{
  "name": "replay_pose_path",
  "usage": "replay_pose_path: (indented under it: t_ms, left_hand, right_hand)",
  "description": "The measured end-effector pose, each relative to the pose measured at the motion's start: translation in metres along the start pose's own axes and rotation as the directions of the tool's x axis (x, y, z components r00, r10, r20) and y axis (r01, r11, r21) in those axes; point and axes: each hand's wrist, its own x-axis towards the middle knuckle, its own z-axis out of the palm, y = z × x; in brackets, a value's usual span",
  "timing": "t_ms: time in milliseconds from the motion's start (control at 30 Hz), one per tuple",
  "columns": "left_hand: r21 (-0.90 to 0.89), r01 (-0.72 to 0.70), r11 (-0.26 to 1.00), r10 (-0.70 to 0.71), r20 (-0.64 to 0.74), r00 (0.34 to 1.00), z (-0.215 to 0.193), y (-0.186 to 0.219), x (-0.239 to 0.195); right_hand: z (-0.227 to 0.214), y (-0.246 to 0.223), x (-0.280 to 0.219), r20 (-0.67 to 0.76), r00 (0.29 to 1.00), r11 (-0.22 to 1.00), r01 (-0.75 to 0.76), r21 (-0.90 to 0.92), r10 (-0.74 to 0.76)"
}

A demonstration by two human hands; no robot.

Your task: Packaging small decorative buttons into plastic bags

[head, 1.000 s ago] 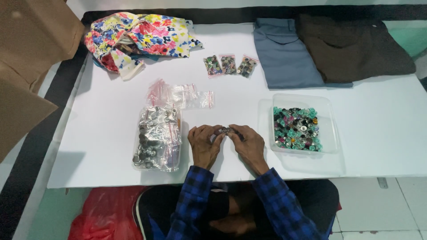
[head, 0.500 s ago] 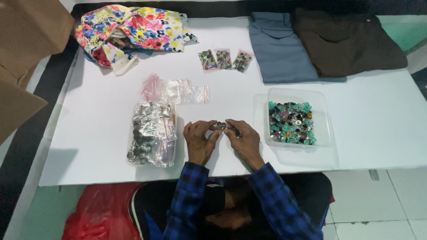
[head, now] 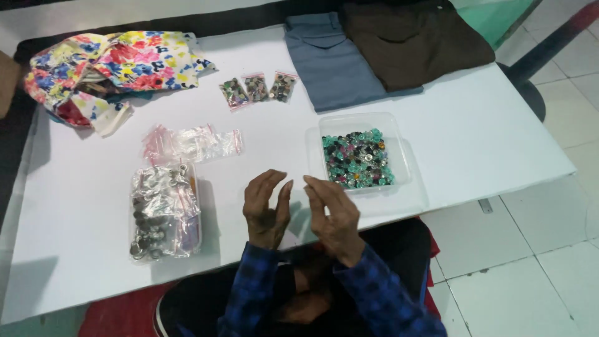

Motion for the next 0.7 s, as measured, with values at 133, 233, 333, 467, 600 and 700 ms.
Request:
replay_pose_path:
  t_ms: [133, 233, 333, 467, 600, 700]
  left_hand:
    - [-0.025, -0.125, 0.992, 0.127, 0.253, 0.959, 0.052, 0.019, 0.015]
    - [-0.010, -0.210, 0.978, 0.185, 0.514, 0.837, 0.110, -0.002, 0.012]
    - [0.143, -0.291, 0.946, 0.119, 0.681, 0.722, 0.158, -0.024, 0.025]
    - [0.240, -0.311, 0.920, 0.020, 0.763, 0.646, 0.177, -0.034, 0.030]
    - [0.194, -0.110, 0.975, -0.073, 0.744, 0.664, 0.158, -0.015, 0.039]
    - [0.152, -0.051, 0.987, -0.077, 0.725, 0.684, 0.151, -0.006, 0.045]
  right_hand:
    - [-0.056, 0.066, 0.044, 0.093, 0.996, 0.988, 0.021, -0.152, -0.007]
    - [-0.080, 0.124, 0.064, 0.511, 0.826, 0.889, 0.025, -0.458, 0.240]
    - [-0.081, 0.152, 0.081, 0.668, 0.633, 0.785, 0.150, -0.601, 0.390]
    - [-0.063, 0.218, 0.059, 0.753, 0.533, 0.857, 0.098, -0.507, 0.385]
    - [-0.050, 0.210, 0.059, 0.800, 0.582, 0.931, 0.192, -0.311, 0.147]
    - [-0.045, 0.219, 0.053, 0.821, 0.531, 0.892, 0.240, -0.383, 0.209]
